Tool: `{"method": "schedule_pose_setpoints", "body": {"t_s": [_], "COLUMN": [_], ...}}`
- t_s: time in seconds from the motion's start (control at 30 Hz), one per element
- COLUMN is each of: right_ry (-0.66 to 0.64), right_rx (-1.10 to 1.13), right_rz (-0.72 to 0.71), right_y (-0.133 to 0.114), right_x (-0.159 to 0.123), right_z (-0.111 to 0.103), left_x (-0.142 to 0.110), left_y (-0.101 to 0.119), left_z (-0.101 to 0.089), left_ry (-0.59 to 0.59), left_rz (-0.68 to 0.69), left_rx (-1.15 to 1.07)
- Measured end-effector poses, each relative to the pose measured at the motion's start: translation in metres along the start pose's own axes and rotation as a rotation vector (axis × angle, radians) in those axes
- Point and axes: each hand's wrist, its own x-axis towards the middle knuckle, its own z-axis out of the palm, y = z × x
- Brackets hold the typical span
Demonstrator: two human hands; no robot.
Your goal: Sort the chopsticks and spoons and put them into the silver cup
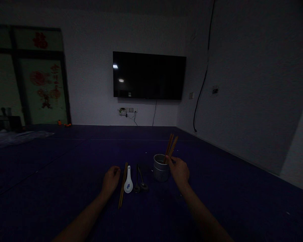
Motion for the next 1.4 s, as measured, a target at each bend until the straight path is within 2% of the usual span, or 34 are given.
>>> {"method": "schedule_pose_setpoints", "body": {"t_s": [0.2,0.6,0.77,0.83,0.9,1.03,1.13,1.23,1.3,1.4], "right_ry": [-0.063,-0.059,-0.074,-0.032,0.079,0.333,0.387,0.322,0.225,0.042], "right_rx": [0.021,0.098,0.083,0.084,0.099,0.162,0.188,0.181,0.169,0.158], "right_rz": [0.009,-0.033,-0.011,0.004,-0.01,-0.159,-0.349,-0.614,-0.77,-0.873], "right_y": [0.002,0.004,0.004,0.002,-0.002,-0.013,-0.023,-0.036,-0.045,-0.059], "right_x": [0.0,0.0,-0.001,-0.002,-0.002,-0.005,-0.011,-0.025,-0.038,-0.059], "right_z": [0.002,0.007,0.008,0.008,0.005,-0.005,-0.01,-0.009,-0.004,0.004], "left_x": [0.0,-0.001,-0.001,-0.001,-0.002,-0.002,-0.002,-0.003,-0.005,-0.005], "left_y": [-0.002,0.0,0.0,0.001,0.002,0.003,0.003,0.003,0.002,0.001], "left_z": [0.001,0.0,0.0,0.0,-0.001,-0.001,0.0,0.001,0.001,0.001], "left_ry": [-0.001,-0.01,-0.009,-0.007,-0.011,-0.024,-0.037,-0.054,-0.072,-0.107], "left_rz": [0.015,0.011,0.016,0.015,0.019,0.028,0.026,0.038,0.058,0.092], "left_rx": [-0.016,-0.007,0.001,0.004,0.006,-0.002,0.007,0.044,0.07,0.111]}}
